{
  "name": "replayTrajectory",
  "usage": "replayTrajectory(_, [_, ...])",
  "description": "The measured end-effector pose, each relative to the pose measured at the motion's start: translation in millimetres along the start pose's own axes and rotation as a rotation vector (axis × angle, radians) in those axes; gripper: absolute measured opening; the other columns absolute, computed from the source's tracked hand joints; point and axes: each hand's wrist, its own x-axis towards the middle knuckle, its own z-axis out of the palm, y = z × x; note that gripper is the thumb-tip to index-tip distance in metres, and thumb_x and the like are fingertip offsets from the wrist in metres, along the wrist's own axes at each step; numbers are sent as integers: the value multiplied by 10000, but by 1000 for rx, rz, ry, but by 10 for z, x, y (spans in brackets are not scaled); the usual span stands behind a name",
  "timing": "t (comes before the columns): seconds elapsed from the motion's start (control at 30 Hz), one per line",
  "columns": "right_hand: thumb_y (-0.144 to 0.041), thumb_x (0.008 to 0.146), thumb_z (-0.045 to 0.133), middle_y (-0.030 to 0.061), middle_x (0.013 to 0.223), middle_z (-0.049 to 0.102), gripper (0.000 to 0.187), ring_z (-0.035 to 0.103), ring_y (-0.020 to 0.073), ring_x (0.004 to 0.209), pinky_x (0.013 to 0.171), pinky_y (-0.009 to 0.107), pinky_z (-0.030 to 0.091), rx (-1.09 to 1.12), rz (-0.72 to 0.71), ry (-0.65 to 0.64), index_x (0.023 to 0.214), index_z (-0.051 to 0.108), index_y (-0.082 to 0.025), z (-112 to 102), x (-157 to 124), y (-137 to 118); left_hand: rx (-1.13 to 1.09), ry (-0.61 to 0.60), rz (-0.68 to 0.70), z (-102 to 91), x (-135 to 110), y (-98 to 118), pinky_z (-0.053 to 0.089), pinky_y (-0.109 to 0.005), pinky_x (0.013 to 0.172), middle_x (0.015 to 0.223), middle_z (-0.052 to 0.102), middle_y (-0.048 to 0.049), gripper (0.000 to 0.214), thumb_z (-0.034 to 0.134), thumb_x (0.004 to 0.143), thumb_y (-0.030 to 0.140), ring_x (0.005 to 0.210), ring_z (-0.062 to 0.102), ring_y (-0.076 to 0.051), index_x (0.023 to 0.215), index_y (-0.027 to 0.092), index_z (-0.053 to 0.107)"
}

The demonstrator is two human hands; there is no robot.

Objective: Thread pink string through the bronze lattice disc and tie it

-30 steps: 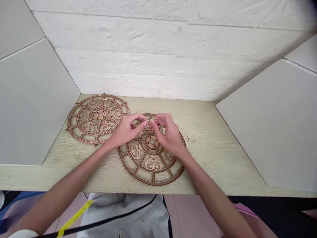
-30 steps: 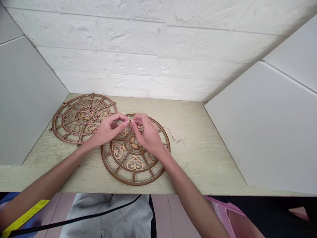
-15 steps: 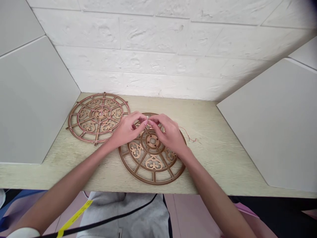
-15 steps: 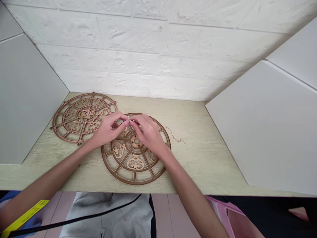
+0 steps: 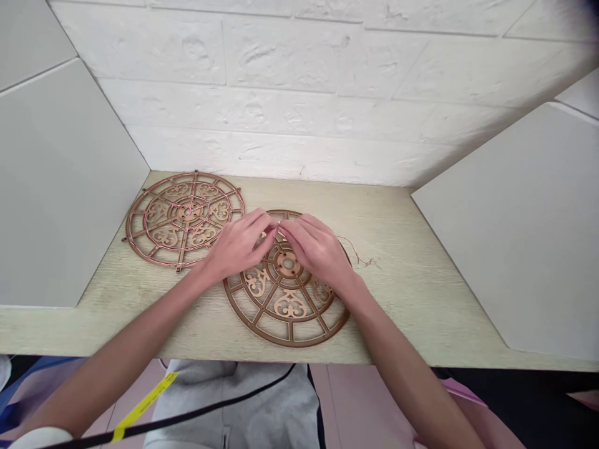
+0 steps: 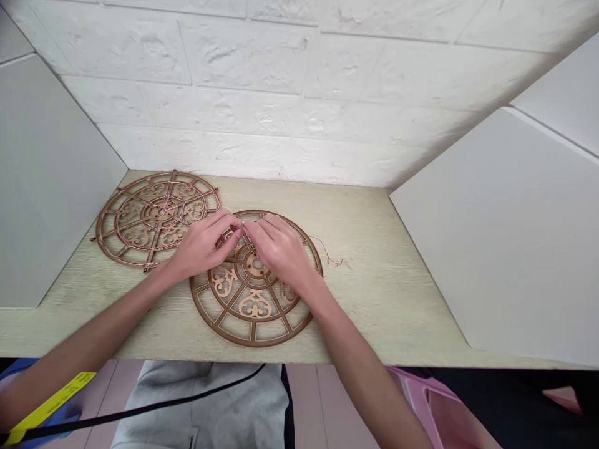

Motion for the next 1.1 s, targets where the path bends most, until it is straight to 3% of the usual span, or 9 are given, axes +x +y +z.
replayTrajectory(0.3, [-228, 1019, 417, 86, 800, 665, 234, 560, 208, 723, 690, 354, 487, 28, 37, 42, 973, 643, -191, 20, 16, -62, 103, 49, 33, 8, 2, 14, 400, -244, 648, 940, 640, -59, 235, 405, 1013, 269, 784, 598, -123, 968, 144, 599])
replayTrajectory(0.53, [-211, 999, 475, 63, 807, 678, 156, 597, 192, 721, 688, 337, 497, 136, 73, 106, 983, 629, -199, 26, 24, -92, 125, 82, 50, 12, -1, 16, 400, -245, 655, 942, 648, -54, 236, 413, 1014, 271, 822, 609, -128, 965, 142, 604])
replayTrajectory(0.7, [-239, 994, 501, 48, 881, 709, 137, 645, 179, 786, 738, 324, 512, 271, 190, 88, 969, 632, -207, -27, 57, -115, 113, 54, 25, 2, 6, 41, 403, -235, 672, 956, 646, -63, 267, 382, 1026, 285, 841, 611, -132, 976, 141, 602])
replayTrajectory(0.87, [-280, 977, 540, 22, 798, 677, 148, 627, 152, 718, 705, 293, 504, 404, 300, 88, 895, 629, -194, -67, 84, -135, 93, 57, 37, 8, -5, 53, 414, -241, 683, 963, 642, -57, 251, 393, 1029, 282, 843, 609, -131, 989, 143, 598])
replayTrajectory(1.1, [-347, 948, 600, 22, 838, 668, 153, 631, 141, 761, 719, 282, 516, 628, 426, 95, 936, 624, -197, -17, 75, -139, 109, 109, 38, 31, -8, 53, 431, -234, 688, 957, 642, -44, 216, 411, 1030, 273, 857, 618, -127, 988, 151, 584])
